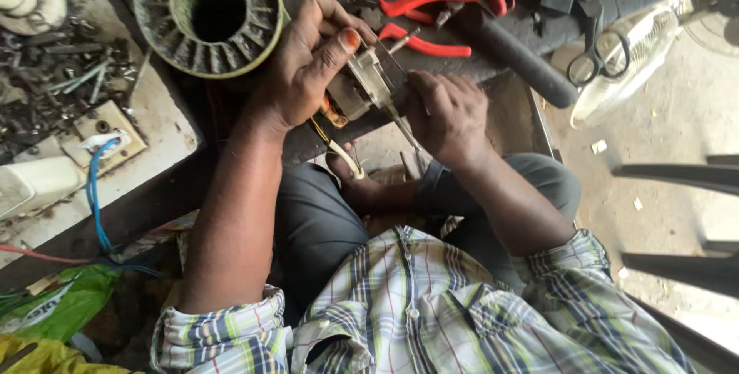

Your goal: The person sits on the floor and works on a small electrical component, likely a motor or switch. They use a screwdriver to adjust internal parts and a hammer to tap the component's casing. The person also uses pliers to manipulate wires and a metal rod to apply force to the mechanism.

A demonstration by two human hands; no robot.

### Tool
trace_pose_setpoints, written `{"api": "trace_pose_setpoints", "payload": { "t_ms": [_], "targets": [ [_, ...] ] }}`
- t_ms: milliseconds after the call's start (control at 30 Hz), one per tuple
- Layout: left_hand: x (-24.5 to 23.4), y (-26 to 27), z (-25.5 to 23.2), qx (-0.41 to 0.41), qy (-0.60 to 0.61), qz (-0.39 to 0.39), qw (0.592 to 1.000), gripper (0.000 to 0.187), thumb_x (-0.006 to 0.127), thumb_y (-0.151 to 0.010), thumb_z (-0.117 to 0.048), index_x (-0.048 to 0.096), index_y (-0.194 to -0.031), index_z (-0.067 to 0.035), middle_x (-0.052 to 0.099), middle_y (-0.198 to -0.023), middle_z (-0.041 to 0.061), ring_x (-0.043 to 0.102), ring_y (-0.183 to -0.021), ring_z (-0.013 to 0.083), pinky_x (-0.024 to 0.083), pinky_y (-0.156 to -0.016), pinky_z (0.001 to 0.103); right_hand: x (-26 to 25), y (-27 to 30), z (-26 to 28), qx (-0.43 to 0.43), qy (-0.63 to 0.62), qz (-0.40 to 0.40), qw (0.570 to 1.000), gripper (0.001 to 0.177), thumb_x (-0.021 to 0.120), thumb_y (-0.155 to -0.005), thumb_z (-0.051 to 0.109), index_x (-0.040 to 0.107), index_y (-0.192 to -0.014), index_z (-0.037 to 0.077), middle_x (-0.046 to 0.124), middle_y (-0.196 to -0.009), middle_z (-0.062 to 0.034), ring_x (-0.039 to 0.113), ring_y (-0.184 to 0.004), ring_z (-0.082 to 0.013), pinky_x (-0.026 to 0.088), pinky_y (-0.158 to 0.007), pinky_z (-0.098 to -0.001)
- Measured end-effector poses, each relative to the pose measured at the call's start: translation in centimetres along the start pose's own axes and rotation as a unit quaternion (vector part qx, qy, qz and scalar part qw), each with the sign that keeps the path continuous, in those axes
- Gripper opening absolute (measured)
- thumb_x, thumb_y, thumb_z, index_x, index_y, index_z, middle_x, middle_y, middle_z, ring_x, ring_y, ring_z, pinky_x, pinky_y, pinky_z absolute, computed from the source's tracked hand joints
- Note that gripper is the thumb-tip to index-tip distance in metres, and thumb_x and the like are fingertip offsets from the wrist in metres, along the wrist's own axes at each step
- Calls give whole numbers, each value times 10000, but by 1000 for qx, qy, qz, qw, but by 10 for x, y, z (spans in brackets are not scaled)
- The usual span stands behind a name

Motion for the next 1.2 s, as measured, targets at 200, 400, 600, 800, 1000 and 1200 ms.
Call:
{"api": "trace_pose_setpoints", "payload": {
  "t_ms": [200, 400, 600, 800, 1000, 1200],
  "targets": [
    [3, 2, 3, 1, -25, 5, 1000, 355, 594, -1121, -395, 487, -1218, -71, 681, -1224, 94, 622, -1172, 135, 503, -1075, 312, 7, -5, -7, 82, 27, 8, 996, 303, 758, -923, 18, 630, -1194, 62, 683, -973, -136, 674, -854, -354, 529, -770, -449],
    [2, 1, 1, -5, -13, 9, 1000, 403, 599, -1117, -463, 487, -1201, -85, 689, -1209, 86, 616, -1109, 121, 493, -1090, 329, 8, -2, 1, 34, -18, 8, 999, 282, 749, -944, 19, 616, -1192, 48, 688, -1016, -136, 691, -896, -331, 556, -799, -439],
    [2, -6, -8, 7, -59, 12, 998, 422, 566, -1105, -493, 495, -1200, -88, 692, -1193, 87, 614, -1137, 132, 498, -1068, 329, 7, -11, -1, 26, -8, 13, 1000, 283, 739, -904, 5, 631, -1163, 44, 676, -954, -143, 679, -838, -331, 534, -746, -449],
    [1, -1, 2, 2, -6, 20, 1000, 418, 596, -1122, -480, 465, -1210, -93, 685, -1214, 97, 638, -1114, 125, 508, -1086, 318, 12, 6, -33, 148, -129, -38, 980, 292, 675, -1029, 15, 549, -1289, 55, 660, -1036, -114, 678, -906, -269, 548, -813, -380],
    [2, 0, 1, -16, -9, 24, 1000, 404, 623, -1104, -465, 476, -1186, -99, 692, -1210, 102, 608, -1088, 111, 494, -1036, 303, 8, 0, -65, 332, -533, -98, 772, 147, 574, -1123, 119, 502, -1240, 67, 647, -964, -30, 615, -756, -98, 501, -671, -256],
    [2, -2, -2, -1, -5, 39, 999, 376, 611, -1138, -443, 490, -1205, -93, 684, -1205, 101, 636, -1129, 111, 510, -1089, 306, 19, -25, -49, 381, -442, 45, 811, 241, 628, -1110, 271, 621, -1169, 37, 575, -834, 43, 520, -675, -21, 419, -570, -207]
  ]
}}
Point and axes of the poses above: each hand's wrist, its own y-axis away from the middle knuckle, its own x-axis out of the palm, z = x × y, the point moved 6 cm from there along -y, towards the middle knuckle
